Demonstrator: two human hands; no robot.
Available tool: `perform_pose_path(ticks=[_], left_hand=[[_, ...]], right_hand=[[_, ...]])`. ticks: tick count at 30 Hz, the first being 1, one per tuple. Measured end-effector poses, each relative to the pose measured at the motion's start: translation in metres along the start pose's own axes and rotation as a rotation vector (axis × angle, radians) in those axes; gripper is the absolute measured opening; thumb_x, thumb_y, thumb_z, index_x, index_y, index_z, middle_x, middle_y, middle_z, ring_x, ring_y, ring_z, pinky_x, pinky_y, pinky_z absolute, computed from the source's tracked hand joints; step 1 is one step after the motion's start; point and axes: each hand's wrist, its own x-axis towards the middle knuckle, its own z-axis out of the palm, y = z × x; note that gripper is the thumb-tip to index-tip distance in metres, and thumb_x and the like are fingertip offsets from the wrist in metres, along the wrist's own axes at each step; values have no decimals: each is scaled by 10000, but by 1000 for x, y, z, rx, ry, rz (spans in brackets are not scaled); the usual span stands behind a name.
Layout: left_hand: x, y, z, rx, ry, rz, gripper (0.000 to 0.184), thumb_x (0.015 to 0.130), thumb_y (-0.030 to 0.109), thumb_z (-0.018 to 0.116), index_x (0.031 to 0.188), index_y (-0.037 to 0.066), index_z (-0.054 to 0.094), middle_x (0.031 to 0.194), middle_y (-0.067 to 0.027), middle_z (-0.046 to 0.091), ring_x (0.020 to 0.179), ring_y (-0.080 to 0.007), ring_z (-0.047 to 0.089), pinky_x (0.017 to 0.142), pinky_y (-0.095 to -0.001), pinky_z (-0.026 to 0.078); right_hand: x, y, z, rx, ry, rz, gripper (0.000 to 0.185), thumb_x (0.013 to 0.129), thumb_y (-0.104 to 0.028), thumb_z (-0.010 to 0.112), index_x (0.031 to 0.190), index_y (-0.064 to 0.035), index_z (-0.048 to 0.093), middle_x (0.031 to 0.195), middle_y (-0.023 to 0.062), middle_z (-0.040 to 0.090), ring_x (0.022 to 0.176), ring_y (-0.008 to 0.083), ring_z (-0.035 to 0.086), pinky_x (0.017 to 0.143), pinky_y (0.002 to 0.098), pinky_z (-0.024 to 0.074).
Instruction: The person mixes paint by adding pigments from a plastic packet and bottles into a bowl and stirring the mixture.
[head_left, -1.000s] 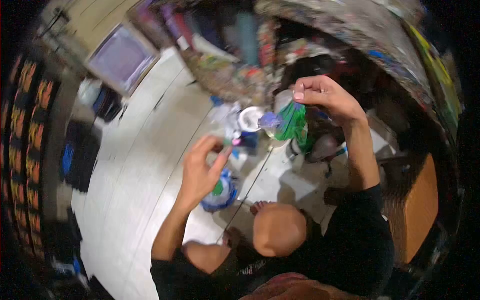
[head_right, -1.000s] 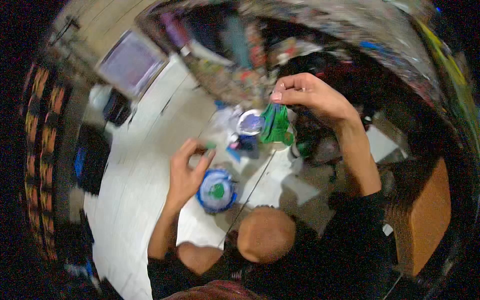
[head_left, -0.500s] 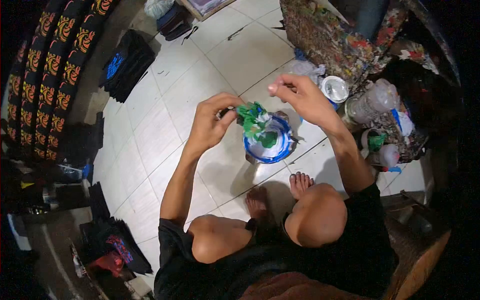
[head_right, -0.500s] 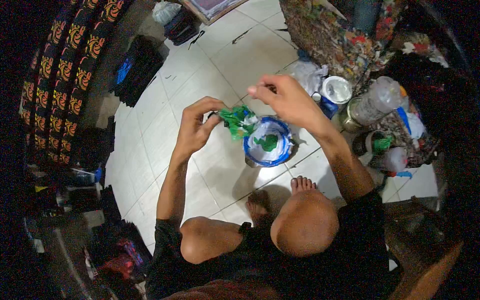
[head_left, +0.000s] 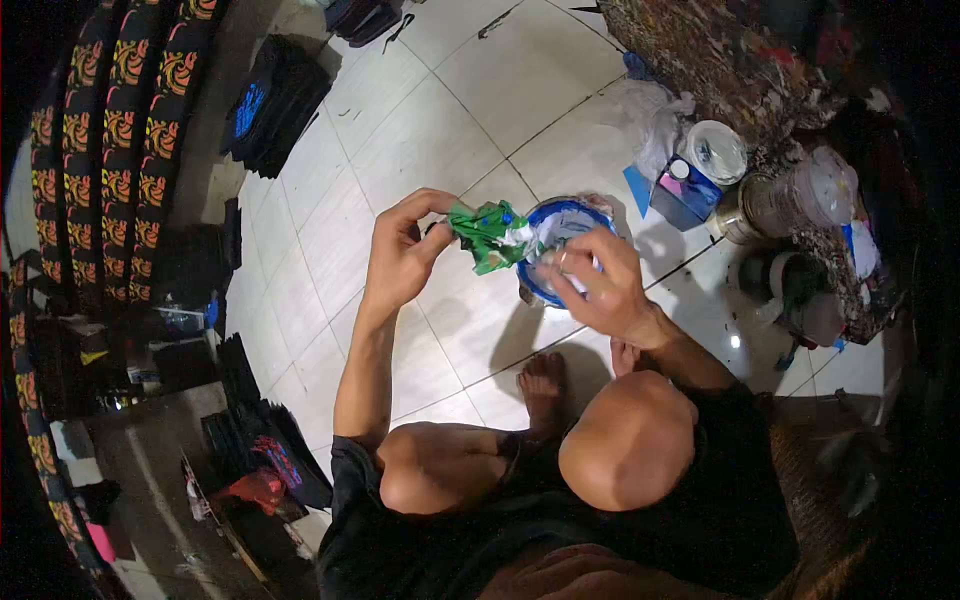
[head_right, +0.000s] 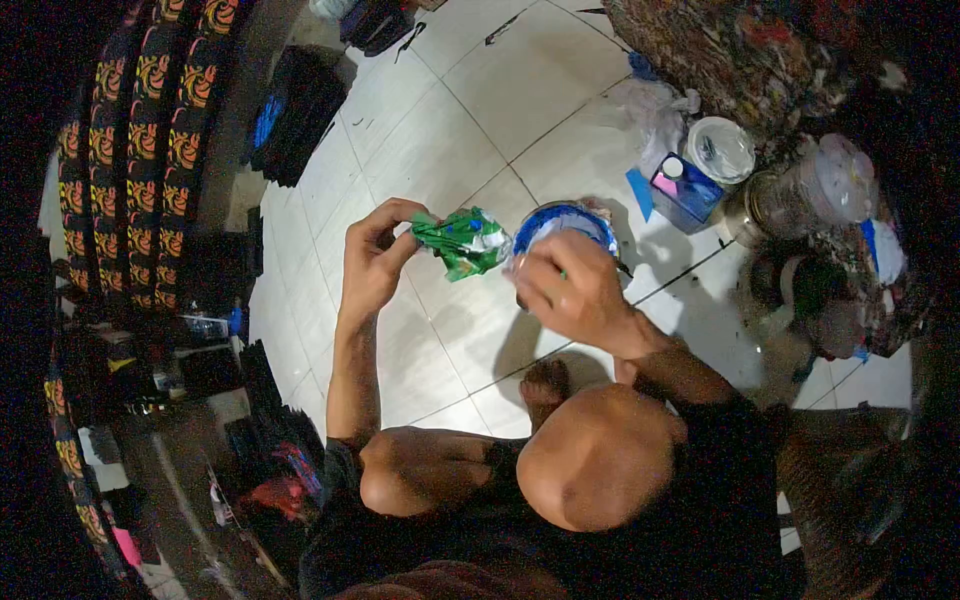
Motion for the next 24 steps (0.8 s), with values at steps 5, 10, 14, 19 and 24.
perform_pose_path(ticks=[5, 10, 14, 19, 24], left_hand=[[1, 13, 8, -55, 50, -194, 179, 778, -48, 529, 920, -44, 638, 818, -48, 628, 657, -74, 549, 565, -216, 420], [1, 14, 7, -56, 96, -206, 167, 788, -33, 536, 918, -38, 641, 771, -38, 633, 609, -56, 529, 527, -206, 404], [-1, 7, 6, -31, 78, -236, 131, 797, -3, 579, 903, -38, 648, 771, -49, 652, 678, -83, 576, 602, -222, 444], [-8, 0, 7, 102, 40, -209, 115, 808, 32, 620, 882, -48, 658, 786, -83, 673, 746, -122, 612, 701, -258, 478], [-12, -8, 13, 287, 52, -136, 121, 786, 71, 658, 819, -45, 670, 721, -109, 666, 716, -144, 612, 672, -284, 475]], right_hand=[[-7, -4, 20, -103, -19, -196, 199, 698, -117, 773, 847, -70, 650, 781, 47, 551, 637, 195, 512, 537, 326, 394], [3, 1, 32, -220, -4, -142, 321, 687, -179, 811, 935, -60, 647, 828, 57, 560, 700, 220, 535, 607, 339, 407], [15, -10, 40, -261, -25, -204, 311, 709, -220, 787, 934, -61, 644, 816, 49, 548, 703, 214, 507, 606, 340, 381], [46, -17, 36, -261, -32, -120, 248, 737, -194, 740, 901, -49, 625, 798, 57, 534, 711, 221, 497, 617, 352, 365], [43, -12, 43, -329, -99, -116, 189, 716, -145, 716, 836, -53, 603, 783, 50, 522, 729, 224, 497, 629, 358, 367]])
